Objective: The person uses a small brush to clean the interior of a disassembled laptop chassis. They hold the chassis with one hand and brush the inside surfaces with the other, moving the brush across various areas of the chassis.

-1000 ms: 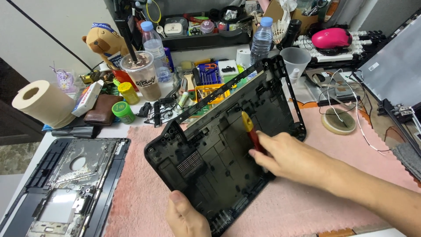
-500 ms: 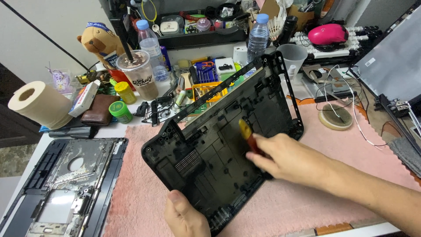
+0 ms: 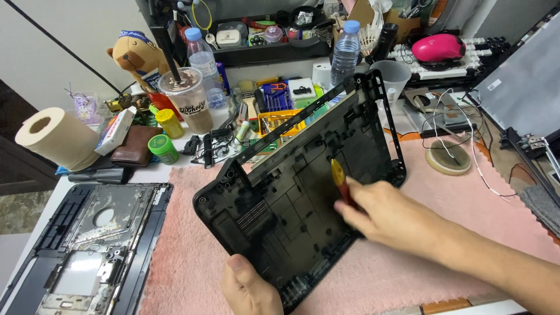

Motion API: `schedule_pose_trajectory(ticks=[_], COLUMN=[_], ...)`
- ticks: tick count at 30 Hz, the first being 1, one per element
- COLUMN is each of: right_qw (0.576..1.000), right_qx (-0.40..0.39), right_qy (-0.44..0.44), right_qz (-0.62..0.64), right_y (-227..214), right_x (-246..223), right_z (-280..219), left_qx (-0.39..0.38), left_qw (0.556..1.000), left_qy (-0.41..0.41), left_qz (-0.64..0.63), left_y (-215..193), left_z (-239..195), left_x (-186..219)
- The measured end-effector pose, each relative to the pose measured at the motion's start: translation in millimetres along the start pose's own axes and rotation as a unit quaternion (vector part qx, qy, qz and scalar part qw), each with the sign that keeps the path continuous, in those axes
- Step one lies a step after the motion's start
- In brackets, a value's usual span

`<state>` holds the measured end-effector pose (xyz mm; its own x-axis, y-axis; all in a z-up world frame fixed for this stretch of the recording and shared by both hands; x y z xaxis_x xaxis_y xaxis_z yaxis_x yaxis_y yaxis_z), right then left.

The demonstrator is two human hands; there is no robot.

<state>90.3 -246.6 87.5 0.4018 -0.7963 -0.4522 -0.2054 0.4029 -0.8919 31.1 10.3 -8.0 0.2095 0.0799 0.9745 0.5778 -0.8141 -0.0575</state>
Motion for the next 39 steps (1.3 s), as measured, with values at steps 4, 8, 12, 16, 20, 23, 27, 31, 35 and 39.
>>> schedule_pose_trajectory(ticks=[4,8,12,16,20,23,27,31,35,39], right_qw=[0.996,0.997,0.996,0.992,0.995,0.994,0.995,0.988,0.991,0.99], right_qx=[-0.039,0.018,0.006,0.044,0.038,0.065,0.034,0.108,0.063,0.07], right_qy=[0.076,0.077,0.079,0.116,0.085,0.079,0.083,0.1,0.08,0.093], right_qz=[0.023,0.009,0.032,-0.013,0.028,0.022,0.042,0.047,0.092,0.083], right_y=[-4,-3,-1,-6,3,0,-1,-6,5,-1], right_x=[-1,7,11,11,13,12,10,18,16,16], right_z=[-8,-14,-17,-16,-16,-17,-17,-21,-22,-20], left_qx=[-0.003,0.001,0.002,-0.002,-0.007,0.0,-0.005,0.002,0.017,0.057], left_qw=[1.0,1.0,1.0,1.0,0.999,0.999,0.998,0.998,0.999,0.995], left_qy=[0.003,-0.003,-0.009,-0.012,-0.038,-0.043,-0.058,-0.047,-0.04,-0.067], left_qz=[0.005,0.024,0.018,0.008,-0.038,-0.024,-0.027,-0.039,-0.025,-0.05], left_y=[-1,-3,-2,-1,1,0,0,1,1,3], left_z=[2,4,1,-2,-3,-4,-9,-8,-12,-14], left_x=[-4,-7,-2,0,0,5,15,10,12,4])
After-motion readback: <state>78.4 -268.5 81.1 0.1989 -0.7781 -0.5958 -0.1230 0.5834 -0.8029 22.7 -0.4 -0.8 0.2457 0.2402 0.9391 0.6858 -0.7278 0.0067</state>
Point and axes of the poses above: each hand's wrist, its own z-axis towards the middle knuckle, its own y-axis out of the palm, x = y × z, the point moved 4 cm from there along z, towards the middle knuckle, and after that the axes turned 15 degrees about -y, right-handed, at the moved point
